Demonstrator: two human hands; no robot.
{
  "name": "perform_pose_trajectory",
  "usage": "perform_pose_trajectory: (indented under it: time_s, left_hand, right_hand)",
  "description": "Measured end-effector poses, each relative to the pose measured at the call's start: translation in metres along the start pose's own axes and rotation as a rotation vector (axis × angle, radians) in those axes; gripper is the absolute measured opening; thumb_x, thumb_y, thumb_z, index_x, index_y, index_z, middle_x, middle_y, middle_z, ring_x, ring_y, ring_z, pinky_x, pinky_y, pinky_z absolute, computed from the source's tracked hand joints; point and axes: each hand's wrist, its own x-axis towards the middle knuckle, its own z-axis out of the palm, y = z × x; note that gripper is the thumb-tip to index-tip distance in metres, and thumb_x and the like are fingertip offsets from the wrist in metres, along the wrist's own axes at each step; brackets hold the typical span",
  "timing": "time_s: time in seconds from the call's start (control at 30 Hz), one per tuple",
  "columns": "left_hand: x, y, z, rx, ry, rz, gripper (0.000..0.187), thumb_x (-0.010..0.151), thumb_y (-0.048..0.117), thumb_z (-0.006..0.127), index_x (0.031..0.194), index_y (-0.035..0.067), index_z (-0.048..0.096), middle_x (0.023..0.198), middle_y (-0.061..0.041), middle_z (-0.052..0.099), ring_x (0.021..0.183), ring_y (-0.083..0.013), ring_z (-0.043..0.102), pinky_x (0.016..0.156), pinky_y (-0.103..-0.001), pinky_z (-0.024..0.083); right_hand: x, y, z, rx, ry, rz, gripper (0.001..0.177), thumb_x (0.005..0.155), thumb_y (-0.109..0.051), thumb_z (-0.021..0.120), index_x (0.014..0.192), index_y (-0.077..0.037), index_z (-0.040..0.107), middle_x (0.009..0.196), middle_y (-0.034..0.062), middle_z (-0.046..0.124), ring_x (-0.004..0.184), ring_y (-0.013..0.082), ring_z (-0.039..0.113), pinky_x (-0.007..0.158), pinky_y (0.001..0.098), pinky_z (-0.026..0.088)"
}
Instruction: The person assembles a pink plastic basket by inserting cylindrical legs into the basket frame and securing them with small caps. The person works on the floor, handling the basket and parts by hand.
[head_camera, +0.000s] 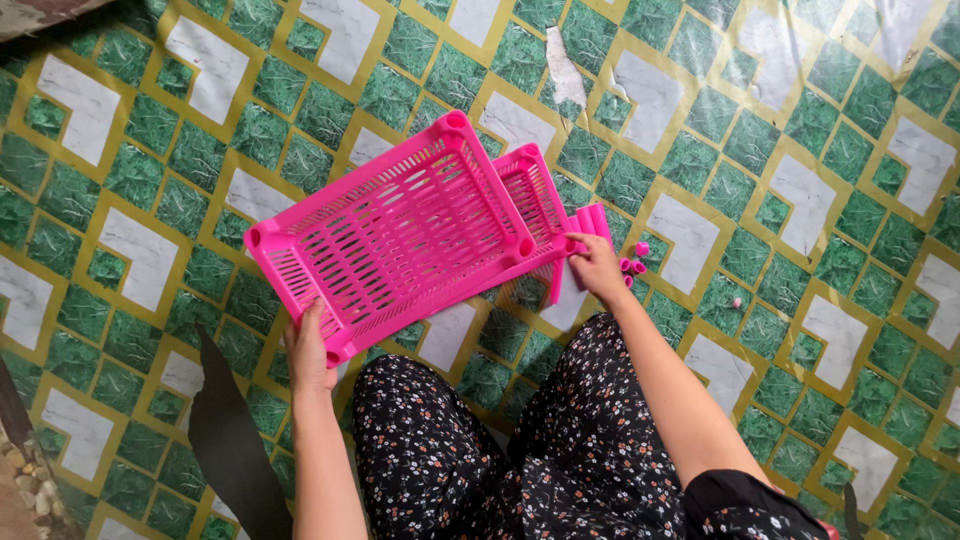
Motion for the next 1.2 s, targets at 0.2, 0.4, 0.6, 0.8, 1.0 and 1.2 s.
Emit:
perform_pose_trajectory:
  time_s: [0.2,0.4,0.6,0.8,1.0,1.2]
  left_hand:
    - [0.004,-0.002,0.004,-0.033,0.016,0.035,0.055,0.096,0.029,0.067,0.142,0.003,0.054,0.13,-0.014,0.065,0.115,-0.0269,0.067,0.095,-0.045,0.057]
    - [0.01,-0.007,0.008,-0.05,0.058,-0.005,0.049,0.095,0.028,0.065,0.138,0.005,0.055,0.126,-0.011,0.067,0.112,-0.0237,0.069,0.093,-0.043,0.059]
    - [0.019,-0.016,0.02,-0.146,0.046,-0.016,0.047,0.098,0.026,0.065,0.138,0.003,0.056,0.126,-0.014,0.066,0.109,-0.0277,0.069,0.09,-0.047,0.059]
    - [0.041,-0.043,0.008,-0.295,0.113,-0.025,0.051,0.099,0.031,0.058,0.143,0.006,0.049,0.131,-0.014,0.064,0.114,-0.0293,0.067,0.088,-0.051,0.059]
    - [0.07,-0.085,-0.029,-0.324,0.362,-0.194,0.056,0.1,0.039,0.053,0.145,0.008,0.042,0.137,-0.016,0.058,0.114,-0.0328,0.067,0.089,-0.06,0.059]
    - [0.093,-0.124,-0.062,-0.369,0.368,-0.253,0.057,0.1,0.043,0.049,0.147,0.013,0.041,0.142,-0.013,0.058,0.121,-0.0367,0.065,0.089,-0.067,0.054]
  right_hand:
    - [-0.027,0.028,0.009,-0.087,-0.171,0.202,0.033,0.091,-0.006,0.058,0.12,-0.012,0.074,0.113,0.0143,0.076,0.105,0.0274,0.078,0.093,0.0339,0.06]
    - [-0.045,0.013,0.044,-0.264,-0.22,0.118,0.052,0.084,-0.008,0.06,0.135,-0.016,0.062,0.121,0.0298,0.051,0.102,0.0458,0.061,0.094,0.0485,0.051]
    - [-0.045,0.011,0.05,-0.404,-0.209,0.147,0.026,0.094,-0.015,0.063,0.12,-0.013,0.064,0.117,0.0276,0.056,0.098,0.0475,0.063,0.089,0.0521,0.053]
    - [-0.048,0.002,0.033,-0.229,-0.325,0.237,0.042,0.086,-0.016,0.077,0.118,-0.007,0.052,0.099,0.0209,0.068,0.094,0.0402,0.069,0.084,0.0492,0.055]
    - [-0.066,-0.036,-0.025,0.342,-0.423,0.838,0.07,0.081,-0.003,0.078,0.134,-0.006,0.033,0.098,0.0121,0.066,0.085,0.0216,0.072,0.075,0.0374,0.063]
    - [-0.066,-0.035,-0.047,0.329,-0.381,0.552,0.043,0.084,-0.004,0.078,0.123,0.0,0.061,0.103,0.0078,0.069,0.087,0.0154,0.064,0.072,0.0327,0.051]
